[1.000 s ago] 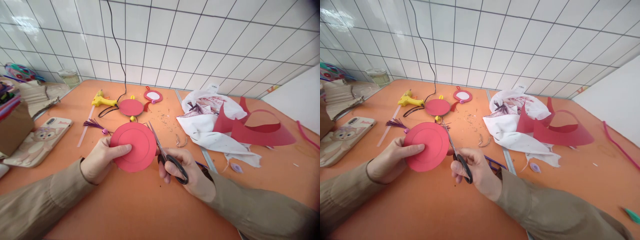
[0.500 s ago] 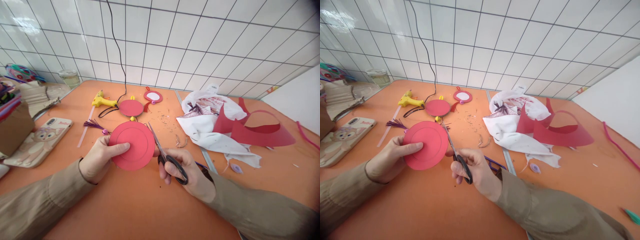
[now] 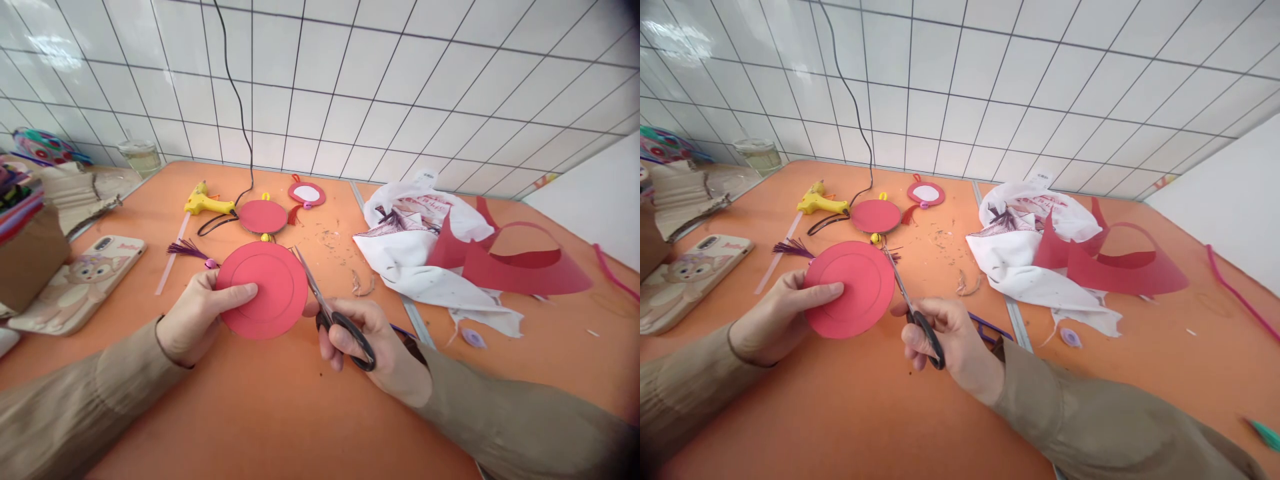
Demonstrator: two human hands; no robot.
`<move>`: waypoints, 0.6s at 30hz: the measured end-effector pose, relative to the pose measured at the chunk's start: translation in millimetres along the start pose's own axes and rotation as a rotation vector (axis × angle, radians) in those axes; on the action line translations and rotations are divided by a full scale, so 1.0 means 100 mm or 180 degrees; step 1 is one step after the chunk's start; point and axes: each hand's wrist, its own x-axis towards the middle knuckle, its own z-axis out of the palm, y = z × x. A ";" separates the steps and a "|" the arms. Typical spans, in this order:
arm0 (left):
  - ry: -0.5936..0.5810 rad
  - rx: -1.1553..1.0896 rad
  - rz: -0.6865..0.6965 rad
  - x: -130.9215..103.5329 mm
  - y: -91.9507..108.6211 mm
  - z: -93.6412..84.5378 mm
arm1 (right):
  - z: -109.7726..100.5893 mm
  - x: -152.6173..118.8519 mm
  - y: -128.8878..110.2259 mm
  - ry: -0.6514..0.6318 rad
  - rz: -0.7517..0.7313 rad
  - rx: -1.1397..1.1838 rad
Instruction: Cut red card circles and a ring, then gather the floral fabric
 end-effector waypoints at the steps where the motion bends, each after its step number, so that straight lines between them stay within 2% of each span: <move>1: 0.0017 0.0022 0.0011 0.00 0.00 0.00 | 0.00 0.00 0.00 0.0004 0.0010 0.0020; 18: -0.0063 -0.0090 0.0016 0.00 0.00 -0.02 | 0.01 -0.01 0.00 0.0022 0.0130 0.0142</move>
